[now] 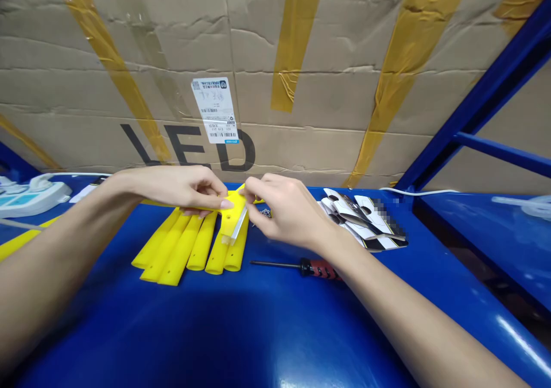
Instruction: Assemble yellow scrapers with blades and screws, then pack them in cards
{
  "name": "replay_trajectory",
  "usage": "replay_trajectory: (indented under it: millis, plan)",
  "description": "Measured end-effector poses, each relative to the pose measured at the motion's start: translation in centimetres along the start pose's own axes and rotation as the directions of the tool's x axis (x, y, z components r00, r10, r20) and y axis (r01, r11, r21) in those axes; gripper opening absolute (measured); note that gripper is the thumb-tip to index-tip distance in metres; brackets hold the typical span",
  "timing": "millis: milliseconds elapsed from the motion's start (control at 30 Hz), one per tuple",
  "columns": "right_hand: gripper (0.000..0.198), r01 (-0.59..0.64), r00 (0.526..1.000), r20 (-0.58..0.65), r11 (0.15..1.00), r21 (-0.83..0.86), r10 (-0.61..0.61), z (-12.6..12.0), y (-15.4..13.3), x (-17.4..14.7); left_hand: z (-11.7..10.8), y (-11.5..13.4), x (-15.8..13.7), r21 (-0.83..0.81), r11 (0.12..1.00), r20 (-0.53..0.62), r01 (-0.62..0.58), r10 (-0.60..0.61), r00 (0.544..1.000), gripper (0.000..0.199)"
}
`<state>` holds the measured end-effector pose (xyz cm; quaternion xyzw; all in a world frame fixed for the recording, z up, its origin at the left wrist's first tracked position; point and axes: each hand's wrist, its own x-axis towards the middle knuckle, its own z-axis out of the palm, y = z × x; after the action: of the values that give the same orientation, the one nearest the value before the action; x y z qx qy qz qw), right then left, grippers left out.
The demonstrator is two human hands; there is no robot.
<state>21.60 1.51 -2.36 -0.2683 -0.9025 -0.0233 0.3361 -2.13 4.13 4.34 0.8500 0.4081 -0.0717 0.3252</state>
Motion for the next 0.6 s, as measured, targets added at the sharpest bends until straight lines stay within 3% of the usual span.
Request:
replay_trajectory:
  millis: [133, 267, 367, 467, 533, 600]
  plan:
    - [0.01, -0.094, 0.994, -0.033, 0.974, 0.205, 0.103, -0.2, 0.0, 0.2, 0.1, 0.1, 0.2, 0.038, 0.997, 0.015, 0.06, -0.06, 0.998, 0.04]
    - [0.007, -0.2, 0.977, -0.038, 0.959, 0.2, 0.212, -0.7, 0.8, 0.3, 0.1, -0.1, 0.3, 0.056, 0.996, 0.011, 0.075, -0.075, 0.997, 0.04]
    - [0.006, -0.248, 0.961, 0.152, 0.963, 0.106, 0.231, -0.9, 1.8, 0.0, 0.0, -0.3, 0.3, 0.062, 0.993, 0.013, 0.1, -0.101, 0.995, 0.042]
    - [0.009, -0.284, 0.882, 0.386, 0.959, -0.022, 0.27, -0.7, 2.6, -0.4, 0.0, -0.5, 0.3, 0.093, 0.988, 0.003, 0.121, -0.122, 0.993, 0.043]
    - [0.013, -0.302, 0.843, 0.447, 0.951, -0.063, 0.298, -0.4, 2.9, -0.6, 0.0, -0.5, 0.2, 0.104, 0.987, -0.001, 0.126, -0.127, 0.992, 0.044]
    - [0.015, -0.303, 0.836, 0.46, 0.95, -0.069, 0.3, -0.1, 3.0, -0.7, 0.0, -0.5, 0.2, 0.113, 0.986, -0.001, 0.126, -0.127, 0.992, 0.044]
